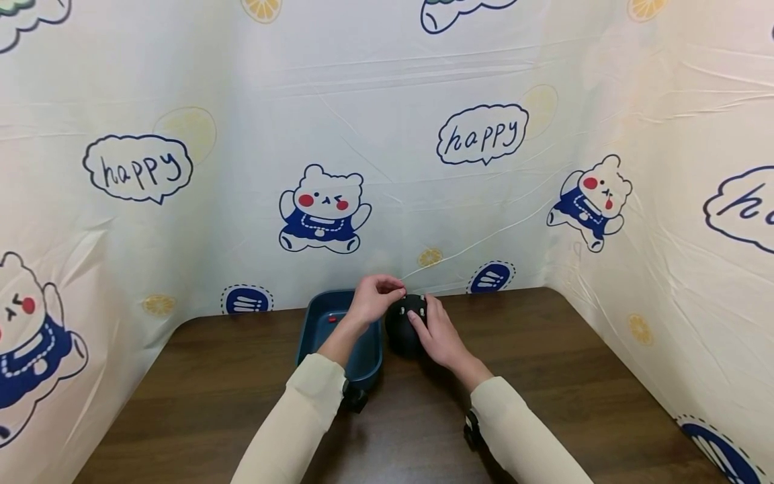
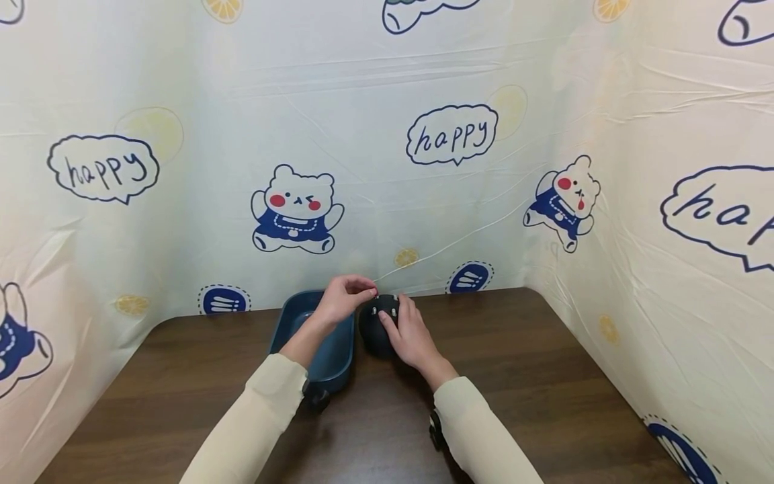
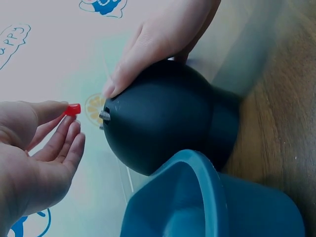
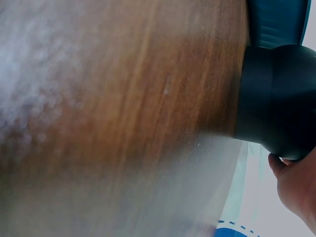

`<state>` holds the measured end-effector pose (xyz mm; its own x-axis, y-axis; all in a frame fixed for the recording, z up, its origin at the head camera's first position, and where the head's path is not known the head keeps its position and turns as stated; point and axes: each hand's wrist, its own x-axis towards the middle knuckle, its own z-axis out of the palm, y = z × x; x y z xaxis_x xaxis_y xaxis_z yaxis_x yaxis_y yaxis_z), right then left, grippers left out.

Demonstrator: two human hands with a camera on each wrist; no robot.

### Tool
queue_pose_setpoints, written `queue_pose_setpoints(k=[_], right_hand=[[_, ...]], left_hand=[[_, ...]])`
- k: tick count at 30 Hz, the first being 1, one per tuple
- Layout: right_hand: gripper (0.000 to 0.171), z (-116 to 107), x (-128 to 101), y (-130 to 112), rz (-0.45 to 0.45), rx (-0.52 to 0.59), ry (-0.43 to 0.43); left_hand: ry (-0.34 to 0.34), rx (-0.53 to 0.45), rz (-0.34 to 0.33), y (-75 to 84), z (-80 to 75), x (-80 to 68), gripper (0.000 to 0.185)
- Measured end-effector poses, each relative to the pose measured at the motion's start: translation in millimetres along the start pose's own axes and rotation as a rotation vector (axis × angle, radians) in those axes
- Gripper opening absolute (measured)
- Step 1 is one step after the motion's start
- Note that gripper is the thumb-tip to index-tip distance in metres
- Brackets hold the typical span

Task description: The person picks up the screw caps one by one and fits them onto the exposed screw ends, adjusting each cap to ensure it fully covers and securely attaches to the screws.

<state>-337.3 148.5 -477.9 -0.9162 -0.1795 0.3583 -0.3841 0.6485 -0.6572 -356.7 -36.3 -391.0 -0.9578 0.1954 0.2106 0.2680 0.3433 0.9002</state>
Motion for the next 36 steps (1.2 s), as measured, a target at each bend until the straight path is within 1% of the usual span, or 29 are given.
queue_pose_setpoints(k=[6,18,27,30,36], right_hand=[[0.071,-0.3,-0.2,-1.1,0.003,0.007,-0.003],[0.067,-0.4,0.5,-0.6,-0.01,-0.007,0.0],[0.061,-0.2,1.1,-1.9,-0.047,0.001,0.037],[0.06,-0.3,0.9,-2.2,-0.045,0.001,0.033],[0.061,-0.2,0.0,-1.9,-0.031,-0.001,0.026]], left_hand=[[-0.011,-0.008,0.009,0.4,2.4,1.9,0.012],[-0.03,0.007,0.01,0.3,9.3,6.4,0.012],[-0.014,0.03,0.03,1.7,16.2,10.8,0.011],[-0.007,0.058,0.033,2.3,18.2,10.9,0.011],[0.005,0.098,0.061,2.6,21.0,11.0,0.012]])
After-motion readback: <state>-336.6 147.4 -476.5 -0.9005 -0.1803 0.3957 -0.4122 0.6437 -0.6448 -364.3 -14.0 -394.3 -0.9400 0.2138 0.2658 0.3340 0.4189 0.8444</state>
